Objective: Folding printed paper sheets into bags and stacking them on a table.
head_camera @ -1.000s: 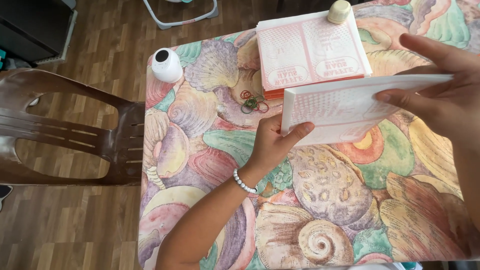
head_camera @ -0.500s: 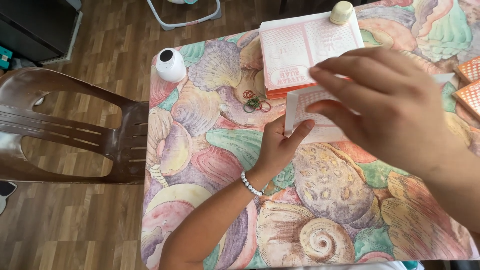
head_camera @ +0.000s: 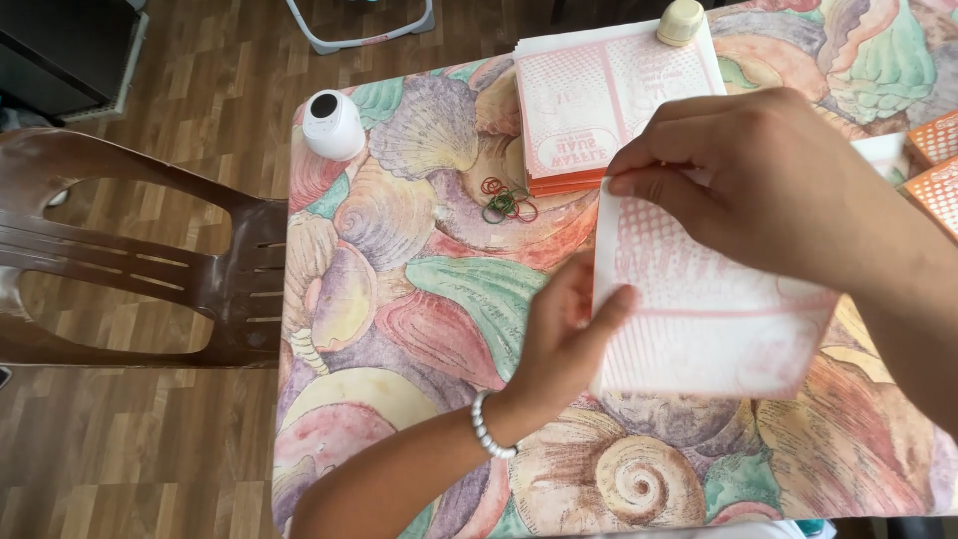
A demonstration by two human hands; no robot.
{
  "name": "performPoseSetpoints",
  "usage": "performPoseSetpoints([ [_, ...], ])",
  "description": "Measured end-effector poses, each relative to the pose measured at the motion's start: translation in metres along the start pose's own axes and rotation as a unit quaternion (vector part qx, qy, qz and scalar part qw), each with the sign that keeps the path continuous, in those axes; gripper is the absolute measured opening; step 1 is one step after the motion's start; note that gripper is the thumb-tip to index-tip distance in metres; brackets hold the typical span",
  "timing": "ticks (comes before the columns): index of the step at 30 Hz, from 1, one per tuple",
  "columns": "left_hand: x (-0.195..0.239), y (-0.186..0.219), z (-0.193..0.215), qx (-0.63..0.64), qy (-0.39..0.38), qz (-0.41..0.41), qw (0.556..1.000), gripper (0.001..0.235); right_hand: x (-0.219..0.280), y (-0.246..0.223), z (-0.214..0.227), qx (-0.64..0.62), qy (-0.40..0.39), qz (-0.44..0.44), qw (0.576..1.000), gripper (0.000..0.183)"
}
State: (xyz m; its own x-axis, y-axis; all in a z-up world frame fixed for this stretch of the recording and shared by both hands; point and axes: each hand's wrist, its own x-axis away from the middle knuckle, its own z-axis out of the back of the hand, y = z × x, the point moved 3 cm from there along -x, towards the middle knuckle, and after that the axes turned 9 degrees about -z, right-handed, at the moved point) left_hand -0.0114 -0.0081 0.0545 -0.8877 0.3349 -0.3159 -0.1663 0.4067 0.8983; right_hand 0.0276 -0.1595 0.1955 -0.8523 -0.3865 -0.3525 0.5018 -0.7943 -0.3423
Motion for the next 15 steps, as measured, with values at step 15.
performPoseSetpoints([
  [15,0.008,-0.038,0.050,-0.672,-0.162,-0.145,0.708,0.041,0.019,0.092,-0.190,-0.125,-0.129,-0.170,0.969,0.017],
])
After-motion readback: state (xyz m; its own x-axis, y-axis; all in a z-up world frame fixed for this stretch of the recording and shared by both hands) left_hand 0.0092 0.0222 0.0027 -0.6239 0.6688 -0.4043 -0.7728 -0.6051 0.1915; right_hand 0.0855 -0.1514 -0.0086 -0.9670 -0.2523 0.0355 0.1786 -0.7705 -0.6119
